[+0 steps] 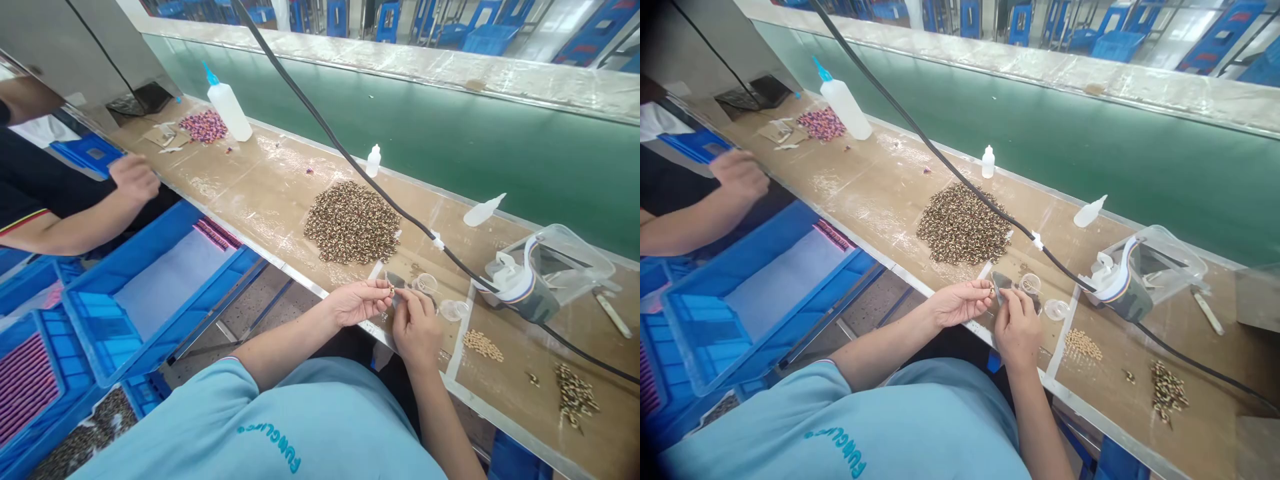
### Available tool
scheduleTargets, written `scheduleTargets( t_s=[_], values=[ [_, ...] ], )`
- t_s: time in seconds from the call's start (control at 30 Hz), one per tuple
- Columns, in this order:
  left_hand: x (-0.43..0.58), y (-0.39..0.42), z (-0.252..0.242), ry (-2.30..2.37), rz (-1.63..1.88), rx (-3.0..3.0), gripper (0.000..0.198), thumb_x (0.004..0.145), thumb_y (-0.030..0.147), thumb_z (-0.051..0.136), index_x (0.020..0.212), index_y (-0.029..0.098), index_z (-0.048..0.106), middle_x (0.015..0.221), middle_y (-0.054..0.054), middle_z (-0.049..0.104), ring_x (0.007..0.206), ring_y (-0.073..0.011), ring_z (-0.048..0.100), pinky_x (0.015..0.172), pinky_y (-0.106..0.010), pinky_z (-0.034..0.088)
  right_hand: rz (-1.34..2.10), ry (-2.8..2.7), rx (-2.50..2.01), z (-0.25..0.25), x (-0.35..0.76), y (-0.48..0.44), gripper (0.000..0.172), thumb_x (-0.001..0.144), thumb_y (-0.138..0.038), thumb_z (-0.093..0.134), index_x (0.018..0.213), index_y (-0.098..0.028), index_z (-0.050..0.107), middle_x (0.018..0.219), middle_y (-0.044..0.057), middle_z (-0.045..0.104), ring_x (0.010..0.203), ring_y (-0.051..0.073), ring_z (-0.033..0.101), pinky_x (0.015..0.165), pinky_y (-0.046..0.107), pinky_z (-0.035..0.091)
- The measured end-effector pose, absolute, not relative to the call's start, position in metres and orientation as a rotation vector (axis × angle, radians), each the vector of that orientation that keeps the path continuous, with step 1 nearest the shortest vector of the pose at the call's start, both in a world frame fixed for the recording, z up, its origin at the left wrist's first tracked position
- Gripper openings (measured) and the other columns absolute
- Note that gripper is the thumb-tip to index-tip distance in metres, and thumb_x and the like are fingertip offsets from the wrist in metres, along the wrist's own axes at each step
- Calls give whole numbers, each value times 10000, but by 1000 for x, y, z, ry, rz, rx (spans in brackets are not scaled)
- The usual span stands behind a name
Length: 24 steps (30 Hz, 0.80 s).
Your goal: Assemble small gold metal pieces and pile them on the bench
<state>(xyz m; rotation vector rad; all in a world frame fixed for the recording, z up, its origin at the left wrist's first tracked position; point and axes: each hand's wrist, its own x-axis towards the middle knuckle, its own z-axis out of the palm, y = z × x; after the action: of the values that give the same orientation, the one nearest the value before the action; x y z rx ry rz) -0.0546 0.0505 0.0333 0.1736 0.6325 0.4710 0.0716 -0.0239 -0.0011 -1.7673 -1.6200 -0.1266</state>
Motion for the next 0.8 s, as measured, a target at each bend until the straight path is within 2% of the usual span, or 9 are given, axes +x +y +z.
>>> scheduleTargets(
  t_s=[0.2,0.33,0.47,0.67,0.8],
  values=[
    [-56,43,31,647,586,352,179,658,38,719,729,93,564,643,-8,627,573,-56,605,569,-127,460,-113,-1543,-1704,2,71,-25,170,838,-231,547,982,-184,624,967,70,624,852,142,603,703,248,478],
    [-58,34,33,639,626,380,286,566,120,806,717,100,564,635,-2,637,567,-66,612,556,-136,463,-52,-1465,-1631,9,70,-35,99,830,-206,559,901,-177,622,872,45,626,643,92,559,572,220,457],
    [-55,23,30,624,532,282,274,563,112,803,704,91,570,647,-13,640,565,-55,608,555,-129,459,114,-1360,-1637,17,66,-52,132,840,-248,552,917,-170,626,864,39,620,506,59,451,503,223,435],
    [-45,9,28,642,560,361,313,544,200,828,711,97,585,630,-3,637,556,-57,590,549,-149,448,121,-1311,-1643,23,65,-67,88,815,-202,589,872,-182,652,858,39,641,688,104,595,581,223,496],
    [-41,3,29,680,599,504,339,561,285,818,733,97,595,607,0,630,543,-61,578,564,-173,447,-61,-1381,-1648,21,68,-71,114,790,-164,618,893,-190,659,851,33,657,676,99,612,585,213,512]
  ],
)
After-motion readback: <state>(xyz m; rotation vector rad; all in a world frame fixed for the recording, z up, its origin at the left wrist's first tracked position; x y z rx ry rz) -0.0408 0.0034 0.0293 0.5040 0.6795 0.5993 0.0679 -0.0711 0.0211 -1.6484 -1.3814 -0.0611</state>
